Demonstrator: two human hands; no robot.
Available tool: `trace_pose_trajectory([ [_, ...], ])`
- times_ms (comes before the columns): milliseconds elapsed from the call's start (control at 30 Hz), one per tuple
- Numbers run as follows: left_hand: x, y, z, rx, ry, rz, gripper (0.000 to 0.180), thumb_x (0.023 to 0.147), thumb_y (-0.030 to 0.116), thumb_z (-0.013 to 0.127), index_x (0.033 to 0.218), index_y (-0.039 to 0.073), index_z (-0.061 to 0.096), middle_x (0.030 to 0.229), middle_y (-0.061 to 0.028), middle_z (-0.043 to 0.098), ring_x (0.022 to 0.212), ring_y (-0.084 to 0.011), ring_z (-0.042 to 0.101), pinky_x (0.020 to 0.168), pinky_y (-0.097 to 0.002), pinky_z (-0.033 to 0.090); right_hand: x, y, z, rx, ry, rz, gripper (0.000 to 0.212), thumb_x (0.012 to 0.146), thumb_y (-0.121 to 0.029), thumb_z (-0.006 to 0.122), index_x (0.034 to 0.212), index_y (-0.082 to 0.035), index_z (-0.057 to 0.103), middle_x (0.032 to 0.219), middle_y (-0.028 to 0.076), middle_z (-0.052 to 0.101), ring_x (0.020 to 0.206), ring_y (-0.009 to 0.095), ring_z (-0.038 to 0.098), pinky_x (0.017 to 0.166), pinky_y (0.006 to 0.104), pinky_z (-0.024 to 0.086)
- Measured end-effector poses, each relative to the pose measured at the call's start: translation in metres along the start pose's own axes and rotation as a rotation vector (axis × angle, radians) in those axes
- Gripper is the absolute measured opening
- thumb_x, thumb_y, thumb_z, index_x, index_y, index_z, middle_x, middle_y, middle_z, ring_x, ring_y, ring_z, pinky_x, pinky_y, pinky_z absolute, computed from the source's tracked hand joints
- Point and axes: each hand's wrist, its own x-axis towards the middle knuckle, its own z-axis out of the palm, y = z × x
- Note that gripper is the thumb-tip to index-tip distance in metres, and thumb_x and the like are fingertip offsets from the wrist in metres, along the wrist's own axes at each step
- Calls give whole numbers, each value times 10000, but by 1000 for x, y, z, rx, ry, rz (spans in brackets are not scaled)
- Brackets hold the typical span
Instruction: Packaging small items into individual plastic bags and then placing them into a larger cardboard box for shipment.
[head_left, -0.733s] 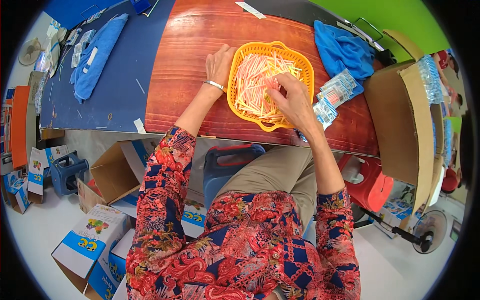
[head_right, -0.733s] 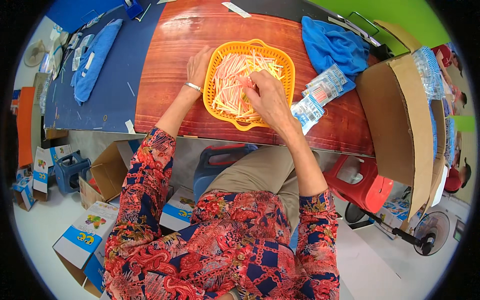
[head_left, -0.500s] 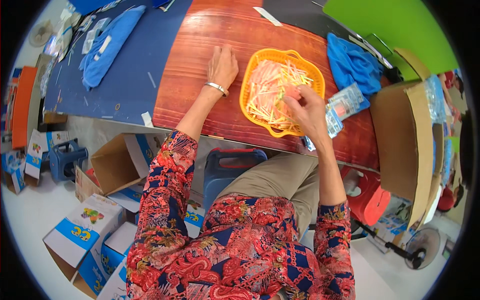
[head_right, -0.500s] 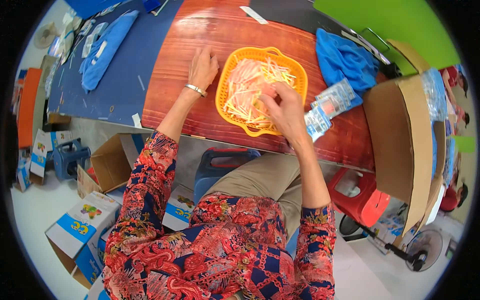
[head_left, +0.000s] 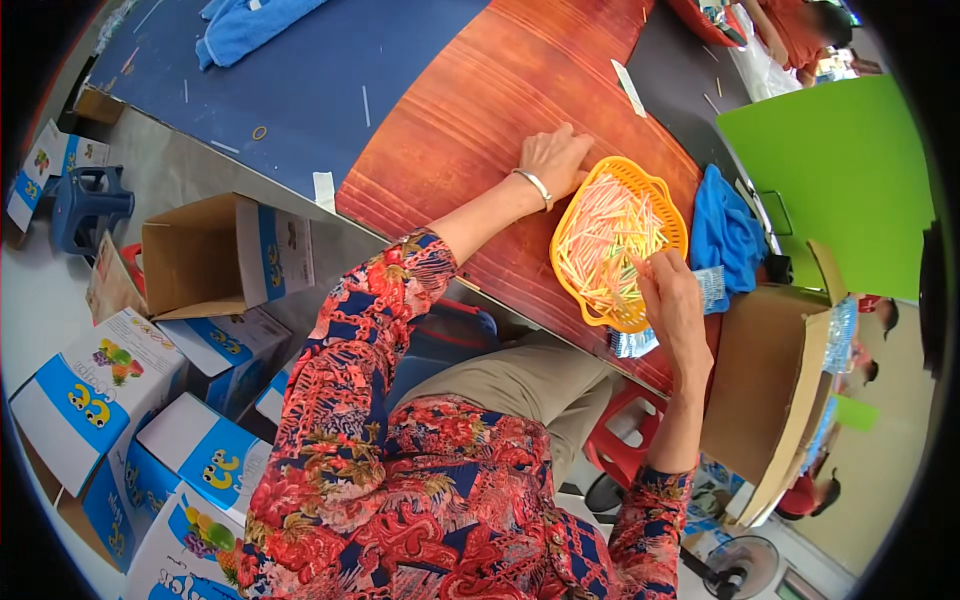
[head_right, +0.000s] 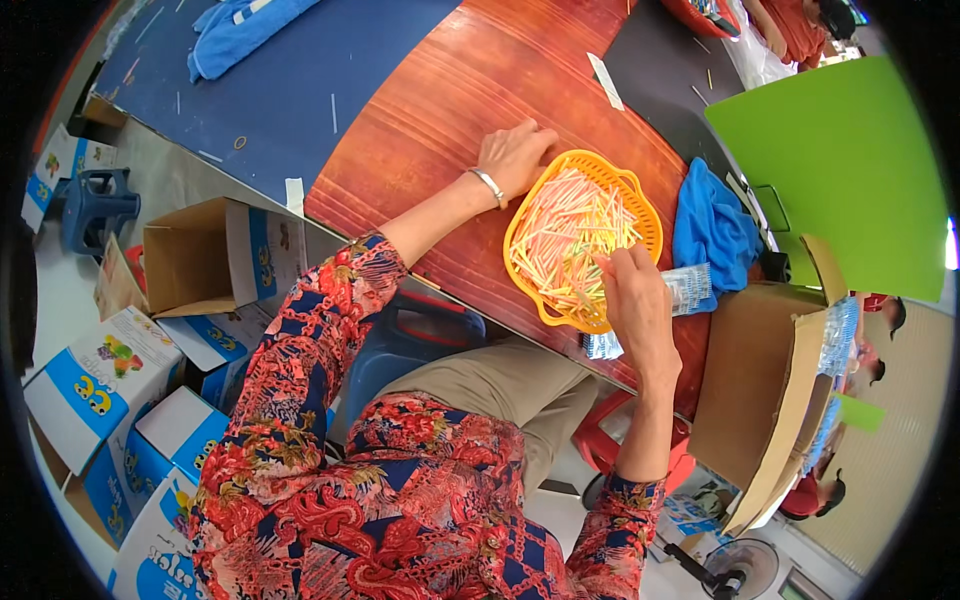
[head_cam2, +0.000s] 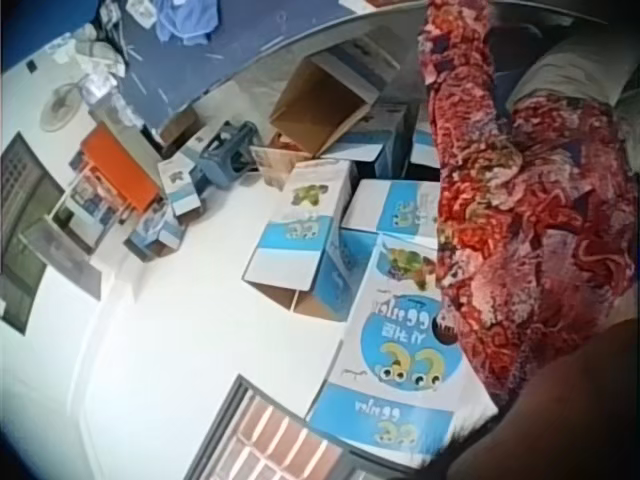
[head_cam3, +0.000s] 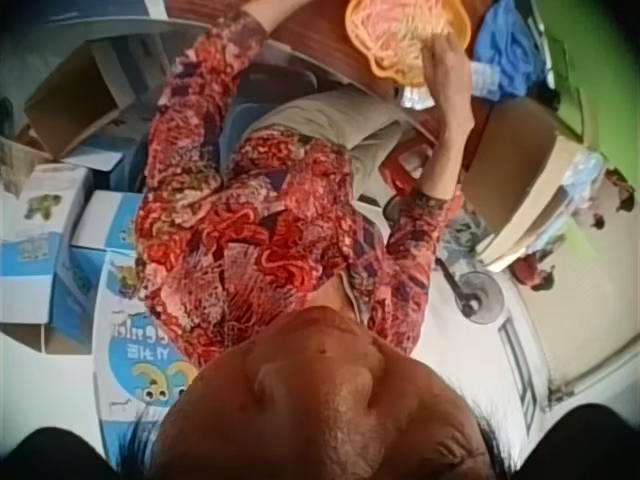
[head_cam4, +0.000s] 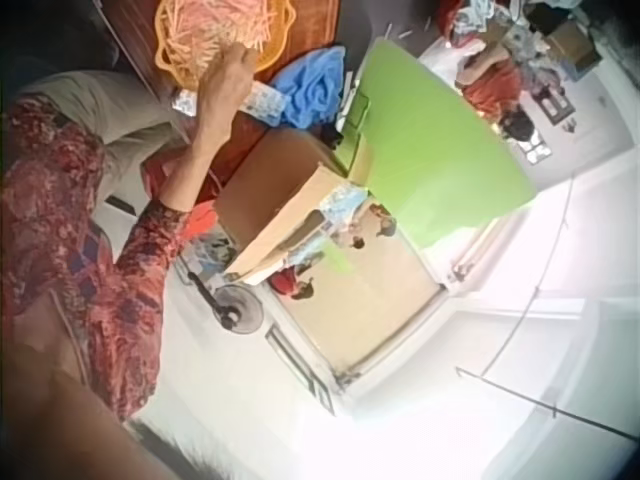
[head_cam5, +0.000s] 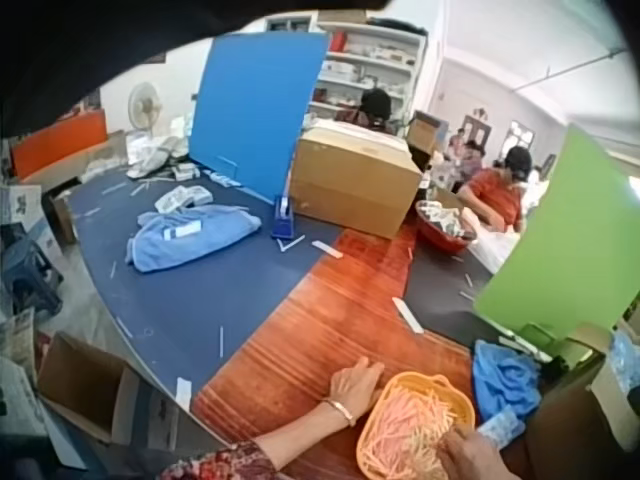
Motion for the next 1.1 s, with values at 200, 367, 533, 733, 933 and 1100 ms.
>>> trace_pose_trajectory([
  [200, 12, 8, 12, -55, -26, -22, 224, 795, 283, 703, 914, 106, 633, 925, -162, 612, 852, -392, 648, 723, -507, 518, 29, -28, 9, -330, -132, -85, 80, 870, -32, 577, 855, 17, 515, 854, 186, 534, 814, 365, 594, 659, 438, 489],
  [367, 19, 6, 11, -40, -127, -58, 196, 810, 266, 679, 916, 103, 652, 950, -173, 613, 880, -393, 651, 735, -514, 520, 52, -58, 25, -410, -143, -126, 45, 855, -13, 540, 858, 22, 514, 863, 191, 530, 837, 365, 595, 664, 454, 498],
  [533, 17, 0, 5, -68, -152, 104, 171, 845, 232, 622, 935, 94, 668, 1004, -196, 621, 888, -405, 655, 737, -512, 528, 49, -53, 31, -278, -163, -119, 68, 858, -16, 558, 861, 24, 503, 875, 191, 526, 834, 366, 597, 675, 458, 494],
  [733, 14, 10, -5, 146, -212, 141, 185, 886, 211, 556, 985, 92, 656, 995, -230, 625, 856, -420, 657, 733, -510, 532, 35, -37, 22, 101, 4, -10, 133, 849, -60, 644, 843, 34, 551, 814, 166, 567, 725, 320, 586, 612, 385, 468],
  [933, 7, 0, -12, 193, -154, 197, 174, 886, 196, 585, 962, 50, 642, 888, -255, 646, 817, -453, 644, 699, -526, 524, 10, 1, 32, 720, 105, 418, 106, 861, -90, 689, 836, -1, 637, 754, 57, 633, 644, 144, 579, 594, 276, 453],
  [1100, 7, -16, -50, -207, 13, -43, 83, 851, 72, 649, 900, 6, 663, 791, -142, 684, 704, -240, 673, 608, -378, 544, -1, 5, 39, 1152, 206, 480, 86, 877, -100, 694, 853, -21, 668, 763, -2, 638, 651, 63, 566, 598, 234, 456],
])
